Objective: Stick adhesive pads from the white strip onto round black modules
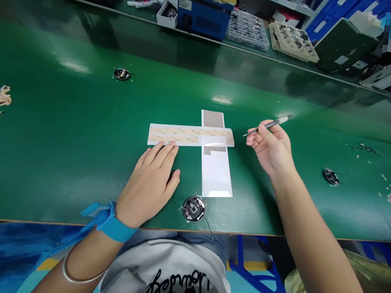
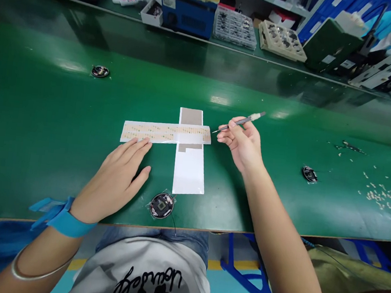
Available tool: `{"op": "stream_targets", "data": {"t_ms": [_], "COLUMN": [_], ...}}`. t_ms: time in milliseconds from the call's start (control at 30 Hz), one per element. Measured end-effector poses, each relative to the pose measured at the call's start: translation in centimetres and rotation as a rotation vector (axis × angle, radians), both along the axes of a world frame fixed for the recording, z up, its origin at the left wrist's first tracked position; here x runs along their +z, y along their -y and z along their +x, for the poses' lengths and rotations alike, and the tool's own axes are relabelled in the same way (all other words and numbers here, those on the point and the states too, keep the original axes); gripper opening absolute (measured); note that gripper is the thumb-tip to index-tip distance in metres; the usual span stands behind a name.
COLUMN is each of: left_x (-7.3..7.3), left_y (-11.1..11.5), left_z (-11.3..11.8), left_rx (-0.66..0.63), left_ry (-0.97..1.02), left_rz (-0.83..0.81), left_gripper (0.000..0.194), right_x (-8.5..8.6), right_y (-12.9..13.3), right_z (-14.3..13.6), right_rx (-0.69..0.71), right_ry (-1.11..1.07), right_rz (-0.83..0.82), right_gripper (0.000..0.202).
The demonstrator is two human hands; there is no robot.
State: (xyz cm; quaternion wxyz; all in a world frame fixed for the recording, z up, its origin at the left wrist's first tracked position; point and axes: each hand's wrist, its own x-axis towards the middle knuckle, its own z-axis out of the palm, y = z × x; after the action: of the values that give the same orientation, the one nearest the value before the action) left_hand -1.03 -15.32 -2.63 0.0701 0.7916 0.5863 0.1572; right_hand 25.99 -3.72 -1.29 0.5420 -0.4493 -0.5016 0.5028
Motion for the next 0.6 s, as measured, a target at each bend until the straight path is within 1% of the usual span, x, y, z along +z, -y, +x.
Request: {"op": "stream_targets", "data": {"t_ms": [67, 133, 267, 367, 600], "left_x": [-0.1, -0.1, -0.1, -0.1, 0.1], "left_y": [0.0, 0.0, -0.1, -0.1, -0.1], "left_z": [0.0, -0.1, -0.3, -0.3, -0.2], "left_rx": [-0.002, -0.005, -0.012, -0.013, -0.010], "left_ry": [-0.012, -0.022, -0.022, -0.012, -0.009], "left_rz": [0.005, 0.003, -0.003, 0.000, 0.009], "left_gripper": [0.051, 0.052, 0.052, 0.052, 0.051], "right_x": [0.0, -0.4, -1.7, -2.2, -2.1], "right_y": [0.4, 0.5, 0.0, -0.2, -0.1], "right_z": [-0.1, -0.6, -1.6, -2.0, -1.9], "right_rx": [-0.029, -0.056, -0.072, -0.068, -0.053], "right_ry": [0.033, 0.065, 0.100, 0.122, 0.106], "right_rz": [0.033, 0.038, -0.010, -0.034, -0.038], "right_gripper": [0.035, 0.038, 0.043, 0.042, 0.044]}}
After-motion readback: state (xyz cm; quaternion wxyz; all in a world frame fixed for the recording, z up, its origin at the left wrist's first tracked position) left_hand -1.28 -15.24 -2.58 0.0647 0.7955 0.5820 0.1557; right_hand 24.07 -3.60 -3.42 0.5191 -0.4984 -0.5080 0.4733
